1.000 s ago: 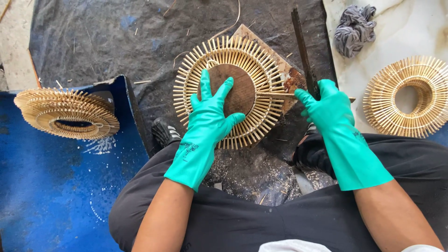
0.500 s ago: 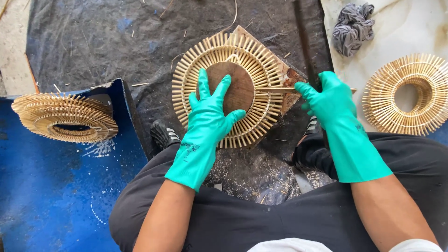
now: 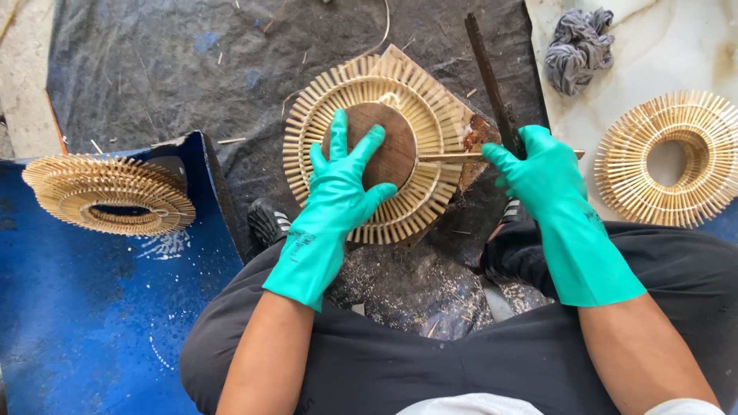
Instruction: Assembling and shaping a bamboo basket using strips, a central form, and hand tools.
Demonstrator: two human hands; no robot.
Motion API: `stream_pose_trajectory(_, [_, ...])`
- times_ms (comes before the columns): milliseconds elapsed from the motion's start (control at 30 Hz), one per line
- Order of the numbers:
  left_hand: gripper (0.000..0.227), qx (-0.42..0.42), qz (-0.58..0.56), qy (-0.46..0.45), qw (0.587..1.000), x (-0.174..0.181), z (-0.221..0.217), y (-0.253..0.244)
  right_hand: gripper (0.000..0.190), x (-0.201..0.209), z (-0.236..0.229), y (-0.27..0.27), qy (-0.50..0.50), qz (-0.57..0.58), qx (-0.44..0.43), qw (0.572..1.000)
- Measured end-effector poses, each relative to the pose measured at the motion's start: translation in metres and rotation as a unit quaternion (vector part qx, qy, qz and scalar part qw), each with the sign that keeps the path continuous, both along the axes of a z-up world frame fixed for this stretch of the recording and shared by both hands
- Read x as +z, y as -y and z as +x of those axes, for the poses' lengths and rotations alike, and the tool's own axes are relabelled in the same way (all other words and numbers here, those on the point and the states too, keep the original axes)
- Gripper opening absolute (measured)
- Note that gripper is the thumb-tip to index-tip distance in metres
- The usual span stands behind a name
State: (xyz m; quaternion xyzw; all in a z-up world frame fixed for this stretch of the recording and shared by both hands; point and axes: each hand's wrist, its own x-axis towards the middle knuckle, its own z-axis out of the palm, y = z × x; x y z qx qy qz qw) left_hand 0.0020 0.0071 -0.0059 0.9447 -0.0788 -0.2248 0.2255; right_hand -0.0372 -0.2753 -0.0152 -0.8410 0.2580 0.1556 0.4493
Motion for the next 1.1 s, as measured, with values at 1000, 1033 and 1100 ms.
stream_pose_trajectory(1000, [0.092, 0.027, 0.035, 0.018, 0.999, 0.01, -0.007, 0.023, 0.017, 0.097, -0.044, 0.006, 0.28, 0.242, -0.052, 0.928])
stream_pose_trajectory(1033, [0.092, 0.029, 0.035, 0.018, 0.999, 0.009, -0.009, 0.023, 0.017, 0.092, -0.049, 0.005, 0.279, 0.242, -0.05, 0.928])
stream_pose_trajectory(1100, [0.091, 0.018, 0.016, 0.016, 1.0, 0.008, -0.008, 0.022, 0.023, 0.081, -0.056, 0.002, 0.219, 0.214, 0.006, 0.952])
